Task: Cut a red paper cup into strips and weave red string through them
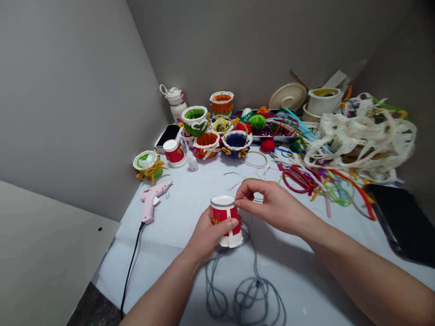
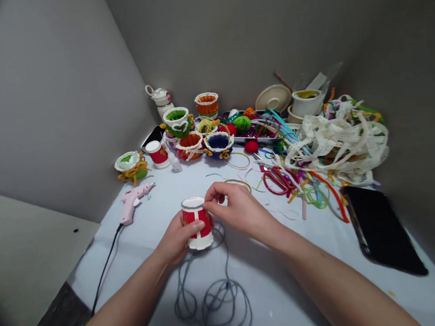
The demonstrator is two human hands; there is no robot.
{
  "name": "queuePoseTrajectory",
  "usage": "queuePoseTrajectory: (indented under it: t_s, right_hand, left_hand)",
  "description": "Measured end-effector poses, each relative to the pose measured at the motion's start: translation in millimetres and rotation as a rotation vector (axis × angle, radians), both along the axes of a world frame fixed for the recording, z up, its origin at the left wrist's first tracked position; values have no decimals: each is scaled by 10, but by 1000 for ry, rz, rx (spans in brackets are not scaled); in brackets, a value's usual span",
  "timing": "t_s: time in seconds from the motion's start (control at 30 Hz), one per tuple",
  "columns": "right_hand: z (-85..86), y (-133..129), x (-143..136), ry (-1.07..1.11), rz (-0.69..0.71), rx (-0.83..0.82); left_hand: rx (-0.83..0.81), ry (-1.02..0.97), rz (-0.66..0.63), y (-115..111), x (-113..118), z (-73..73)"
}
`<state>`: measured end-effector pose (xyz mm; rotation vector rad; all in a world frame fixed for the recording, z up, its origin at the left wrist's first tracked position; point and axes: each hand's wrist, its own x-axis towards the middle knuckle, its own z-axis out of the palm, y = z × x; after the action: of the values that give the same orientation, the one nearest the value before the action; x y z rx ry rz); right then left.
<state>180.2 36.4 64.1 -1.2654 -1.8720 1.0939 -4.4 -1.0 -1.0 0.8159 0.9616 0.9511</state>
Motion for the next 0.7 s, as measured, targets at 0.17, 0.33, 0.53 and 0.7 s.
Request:
queuePoseTrajectory:
  t_s: [0.17, 0.33, 0.53, 0.7]
  right_hand:
    - [48, 8, 31, 90, 105, -77]
    - [88, 9, 49, 99, 160, -148]
    - [31, -7, 10, 9, 100, -58]
    - [38, -45, -26, -97, 106, 23]
  left_hand:
    - [-7, -68, -100, 11, -19, -4]
    - [-11, -52, -179, 27, -53, -13]
    - [234, 335, 26, 25, -11, 62]
    - [201, 462, 82, 7, 60, 50]
